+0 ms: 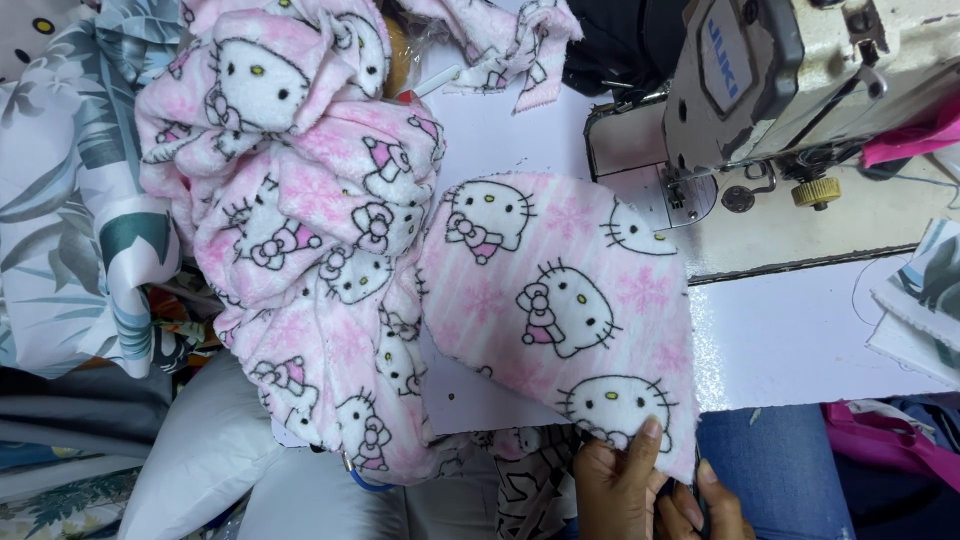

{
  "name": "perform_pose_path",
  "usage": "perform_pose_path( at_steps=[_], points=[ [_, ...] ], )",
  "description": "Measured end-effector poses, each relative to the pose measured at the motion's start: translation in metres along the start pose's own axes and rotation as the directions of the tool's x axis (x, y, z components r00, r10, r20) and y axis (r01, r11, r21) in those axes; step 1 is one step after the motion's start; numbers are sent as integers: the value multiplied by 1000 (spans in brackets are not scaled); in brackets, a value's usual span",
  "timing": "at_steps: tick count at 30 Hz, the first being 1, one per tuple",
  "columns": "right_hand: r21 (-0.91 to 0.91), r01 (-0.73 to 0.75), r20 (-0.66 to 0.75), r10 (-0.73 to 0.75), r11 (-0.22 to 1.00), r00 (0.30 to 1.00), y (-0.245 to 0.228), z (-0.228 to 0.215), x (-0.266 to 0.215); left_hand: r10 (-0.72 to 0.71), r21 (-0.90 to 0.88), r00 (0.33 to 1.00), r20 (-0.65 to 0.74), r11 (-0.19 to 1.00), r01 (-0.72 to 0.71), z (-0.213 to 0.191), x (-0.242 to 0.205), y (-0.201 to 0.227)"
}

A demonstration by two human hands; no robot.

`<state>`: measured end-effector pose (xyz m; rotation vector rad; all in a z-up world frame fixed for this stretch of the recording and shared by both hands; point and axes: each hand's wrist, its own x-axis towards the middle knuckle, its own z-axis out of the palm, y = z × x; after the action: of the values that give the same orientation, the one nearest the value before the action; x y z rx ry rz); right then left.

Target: The person is trimming excess fabric from a Hello Kitty patterned garment piece using small scissors and preparing it for sewing.

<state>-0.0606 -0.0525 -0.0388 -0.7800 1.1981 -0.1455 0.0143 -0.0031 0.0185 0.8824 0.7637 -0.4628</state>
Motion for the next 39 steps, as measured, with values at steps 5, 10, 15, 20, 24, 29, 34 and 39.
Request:
perform_pose_path(
  at_steps=[5,10,15,20,24,29,34,39],
  points=[
    [269,-340,396,218,901,892,32,-41,42,3,-36,1000,-25,999,-4,6,-3,6],
    [241,-381,427,255,892,868,35,-45,48,-11,-20,999,-33,1000,11,1,0,1],
    [186,-427,428,318,885,846,17,-35,41,44,64,999,10,997,-45,-11,8,-12],
    [145,-320,508,207,936,836,0,-21,30,61,60,998,-10,996,-60,-16,13,-16],
    [-84,-92,69,98,992,993,-23,13,-7,120,130,991,59,983,-127,-20,15,-16],
    [-822,556,281,-761,124,585,46,-38,31,96,158,993,70,982,-106,-17,12,-12],
    [25,-180,71,178,983,982,-29,19,-6,61,477,997,48,876,-76,-34,12,3],
    [196,-475,571,294,858,766,33,-57,69,272,846,904,330,340,-411,-47,-29,59]
  ],
)
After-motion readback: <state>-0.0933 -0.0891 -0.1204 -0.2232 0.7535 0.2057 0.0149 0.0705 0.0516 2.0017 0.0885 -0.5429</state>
